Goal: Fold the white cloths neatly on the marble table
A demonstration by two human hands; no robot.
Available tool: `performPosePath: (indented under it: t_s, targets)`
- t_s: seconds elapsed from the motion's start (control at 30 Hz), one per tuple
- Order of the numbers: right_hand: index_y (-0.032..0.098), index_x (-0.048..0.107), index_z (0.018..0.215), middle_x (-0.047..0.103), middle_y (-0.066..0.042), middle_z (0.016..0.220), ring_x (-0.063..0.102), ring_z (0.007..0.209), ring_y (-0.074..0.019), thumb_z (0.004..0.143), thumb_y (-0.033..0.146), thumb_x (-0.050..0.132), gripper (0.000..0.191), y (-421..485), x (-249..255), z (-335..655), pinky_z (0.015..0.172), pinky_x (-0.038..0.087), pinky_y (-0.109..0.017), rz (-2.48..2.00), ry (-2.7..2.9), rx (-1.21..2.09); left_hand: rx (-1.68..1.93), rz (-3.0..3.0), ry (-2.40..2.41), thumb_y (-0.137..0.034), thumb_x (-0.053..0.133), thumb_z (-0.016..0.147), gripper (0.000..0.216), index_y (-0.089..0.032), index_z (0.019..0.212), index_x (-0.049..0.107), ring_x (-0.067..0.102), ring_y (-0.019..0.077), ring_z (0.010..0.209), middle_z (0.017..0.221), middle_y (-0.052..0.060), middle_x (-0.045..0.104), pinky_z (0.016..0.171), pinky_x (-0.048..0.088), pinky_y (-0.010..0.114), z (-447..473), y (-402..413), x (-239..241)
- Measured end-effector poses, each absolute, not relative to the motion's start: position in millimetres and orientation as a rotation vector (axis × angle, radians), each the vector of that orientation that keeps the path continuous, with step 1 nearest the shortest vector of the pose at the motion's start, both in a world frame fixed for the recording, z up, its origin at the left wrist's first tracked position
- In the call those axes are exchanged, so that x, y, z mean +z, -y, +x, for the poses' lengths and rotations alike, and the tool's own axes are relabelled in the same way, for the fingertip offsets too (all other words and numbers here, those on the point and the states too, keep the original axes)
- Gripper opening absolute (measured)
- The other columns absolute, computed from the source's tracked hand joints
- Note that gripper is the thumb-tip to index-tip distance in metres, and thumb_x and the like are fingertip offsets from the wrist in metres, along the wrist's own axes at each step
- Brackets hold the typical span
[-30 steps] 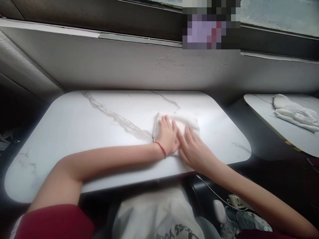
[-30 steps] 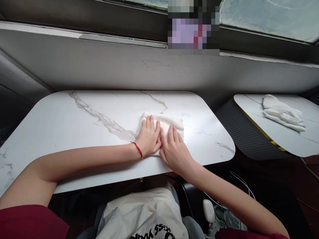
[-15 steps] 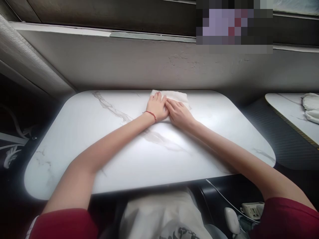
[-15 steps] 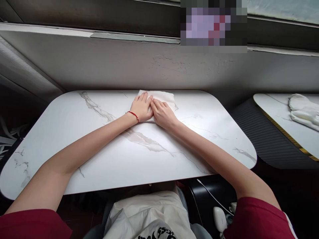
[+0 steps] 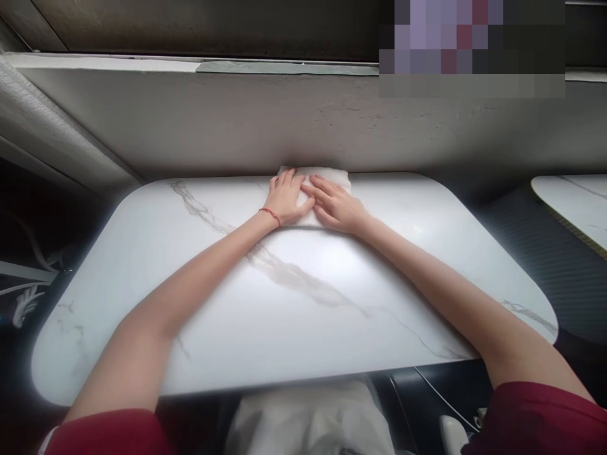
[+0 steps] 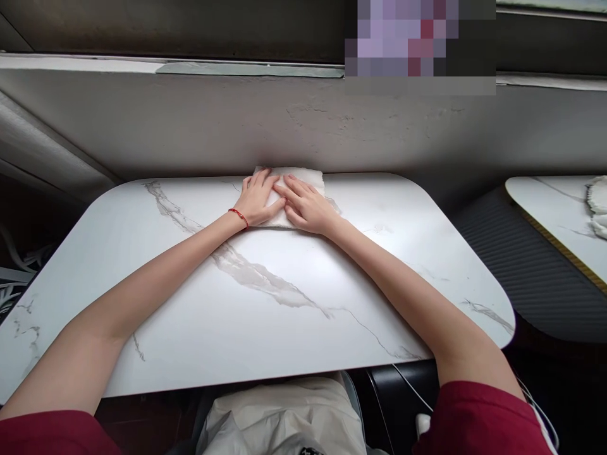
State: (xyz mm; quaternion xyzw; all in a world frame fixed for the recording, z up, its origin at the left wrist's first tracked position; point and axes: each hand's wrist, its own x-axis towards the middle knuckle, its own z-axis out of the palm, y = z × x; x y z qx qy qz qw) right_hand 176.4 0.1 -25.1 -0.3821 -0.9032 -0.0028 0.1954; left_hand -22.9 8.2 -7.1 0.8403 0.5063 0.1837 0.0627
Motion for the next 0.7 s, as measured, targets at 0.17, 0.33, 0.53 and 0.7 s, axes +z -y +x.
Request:
performPosePath:
  t_s: [0.17,0.33,0.53,0.7]
  targets:
    - [0.016,0.03,0.159,0.014,-0.017,0.17,0.012,0.157,-0.0415,0.096,0.047,0.04,0.071,4,-38,176,0.12,0.021,-0.068,-1.358,2.262,-0.09,0.673,2.423,-1.634,-0.034,0.038,0.096,0.049,-0.016,0.138,0.054,0.032,0.0277,0.15,0.157,0.017,0.043,0.121,0.023,0.047,-22,-15,-7]
    - [0.015,0.023,0.162,0.009,-0.021,0.169,0.008,0.156,-0.0462,0.097,0.059,0.035,0.079,-1,-46,178,0.119,0.02,-0.069,-1.542,2.23,0.04,0.633,2.399,-1.689,-0.038,0.039,0.093,0.063,-0.014,0.152,0.037,0.031,0.03,0.151,0.16,0.018,0.038,0.12,0.027,0.049,-23,-19,-8]
    - [0.013,0.026,0.161,0.013,-0.023,0.168,0.01,0.155,-0.045,0.097,0.058,0.034,0.078,-4,-44,174,0.12,0.021,-0.067,-1.569,2.239,0.064,0.495,2.469,-1.703,-0.044,0.036,0.094,0.071,-0.01,0.156,0.032,0.023,0.0311,0.154,0.166,0.019,0.028,0.122,0.024,0.05,-23,-20,-7]
    - [0.011,0.026,0.161,0.017,-0.025,0.167,0.013,0.155,-0.0447,0.097,0.056,0.035,0.078,-3,-40,170,0.119,0.023,-0.066,-1.614,2.242,0.049,0.379,2.514,-1.78,-0.043,0.034,0.096,0.07,-0.004,0.155,0.033,0.026,0.0312,0.153,0.165,0.019,0.029,0.121,0.029,0.048,-19,-12,2]
